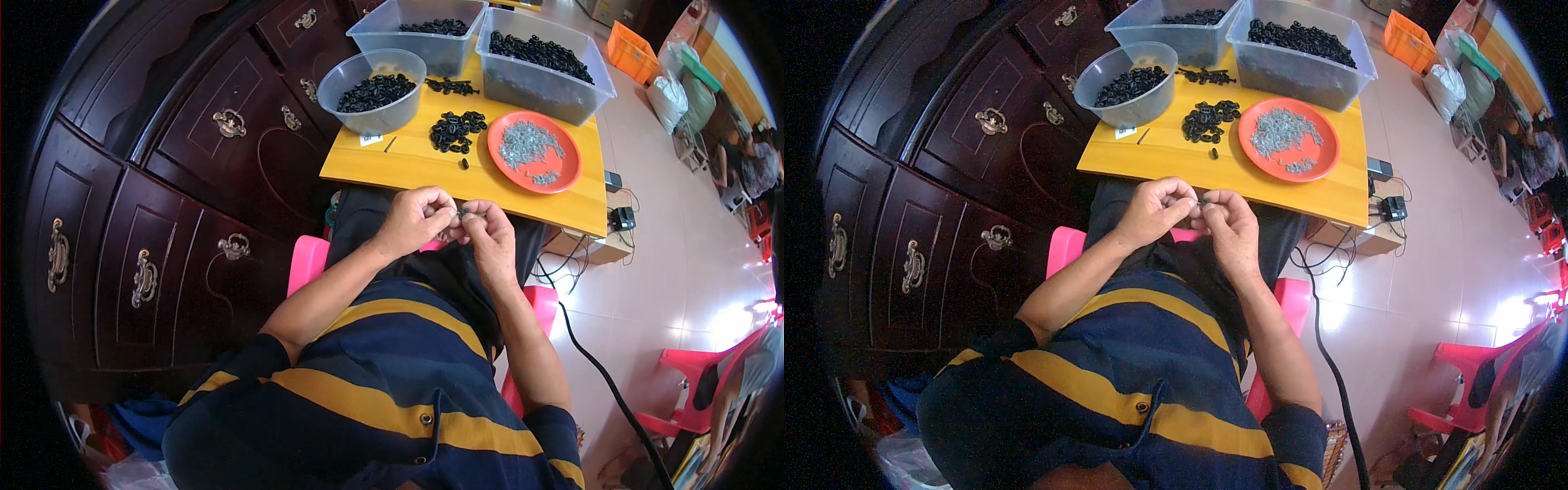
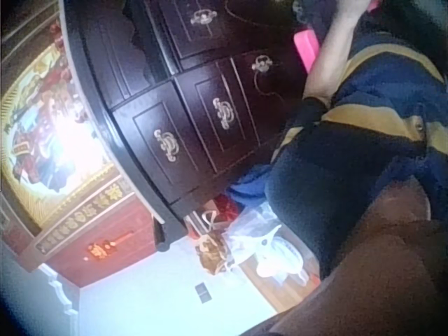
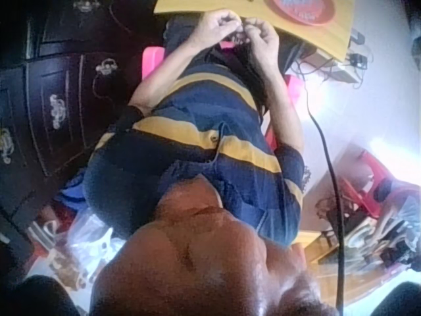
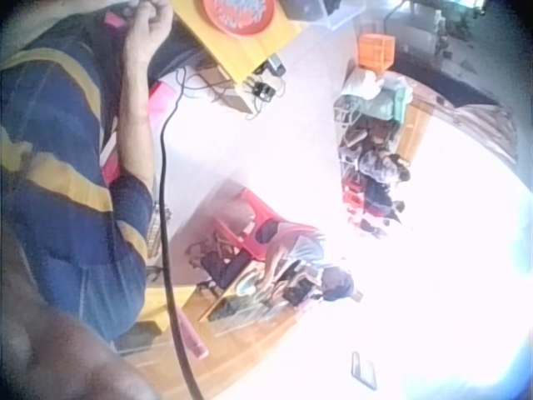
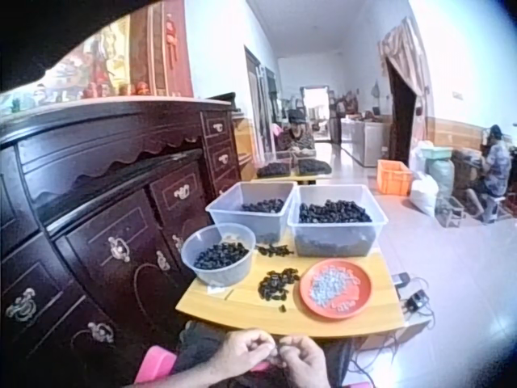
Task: Manually assembling black plastic buckle components by pressing small metal rivets into them.
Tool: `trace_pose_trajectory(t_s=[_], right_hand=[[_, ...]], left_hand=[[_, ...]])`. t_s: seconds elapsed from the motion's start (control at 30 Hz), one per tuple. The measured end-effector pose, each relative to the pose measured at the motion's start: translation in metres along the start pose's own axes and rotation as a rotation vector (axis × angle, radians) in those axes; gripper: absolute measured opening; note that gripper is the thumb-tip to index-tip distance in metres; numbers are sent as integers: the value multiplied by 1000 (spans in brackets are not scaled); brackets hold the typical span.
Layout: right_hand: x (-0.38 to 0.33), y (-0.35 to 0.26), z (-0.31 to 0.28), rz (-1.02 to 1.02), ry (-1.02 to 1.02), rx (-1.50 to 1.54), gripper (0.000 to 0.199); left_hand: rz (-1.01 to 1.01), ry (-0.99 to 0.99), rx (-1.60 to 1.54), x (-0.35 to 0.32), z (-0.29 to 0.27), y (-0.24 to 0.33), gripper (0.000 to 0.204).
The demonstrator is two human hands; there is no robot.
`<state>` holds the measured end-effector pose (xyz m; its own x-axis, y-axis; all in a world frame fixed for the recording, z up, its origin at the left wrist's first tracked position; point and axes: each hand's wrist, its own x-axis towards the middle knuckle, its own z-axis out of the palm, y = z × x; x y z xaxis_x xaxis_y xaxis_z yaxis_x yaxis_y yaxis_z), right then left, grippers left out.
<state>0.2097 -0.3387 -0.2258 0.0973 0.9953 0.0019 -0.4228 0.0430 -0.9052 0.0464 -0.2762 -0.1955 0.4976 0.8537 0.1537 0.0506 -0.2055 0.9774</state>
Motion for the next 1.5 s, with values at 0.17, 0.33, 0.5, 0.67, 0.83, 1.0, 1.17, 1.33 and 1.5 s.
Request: trace_pose_trajectory(t_s=[0.17, 0.33, 0.5, 0.67, 0.83, 1.0, 1.17, 1.33, 1.5], right_hand=[[0, 0, 1, 5, 6, -16, 14], [0, 1, 2, -4, 2, -47, 12], [0, 3, 1, -10, 2, -57, 11], [2, 5, 1, -13, -5, -48, 10], [2, 8, -1, 2, -8, -45, 9], [3, 6, 0, 7, 5, -34, 9], [5, -2, -1, 9, 9, 20, 9], [10, -6, -12, 86, 164, 142, 9], [12, -4, -19, 147, 189, 211, 9]], left_hand=[[8, 4, 41, 0, -1, 4, 5], [20, -1, 83, 0, -2, 3, 5], [-2, -6, 65, 0, -1, 4, 6], [38, -10, 131, 3, 0, 2, 4], [-9, -17, 112, 2, 1, 3, 5], [-53, -20, 55, 6, 0, 5, 6], [-93, -115, -74, 19, -11, -14, 12], [68, 7, 298, 57, -22, -20, 25], [398, 59, 739, 92, -24, -40, 29]])
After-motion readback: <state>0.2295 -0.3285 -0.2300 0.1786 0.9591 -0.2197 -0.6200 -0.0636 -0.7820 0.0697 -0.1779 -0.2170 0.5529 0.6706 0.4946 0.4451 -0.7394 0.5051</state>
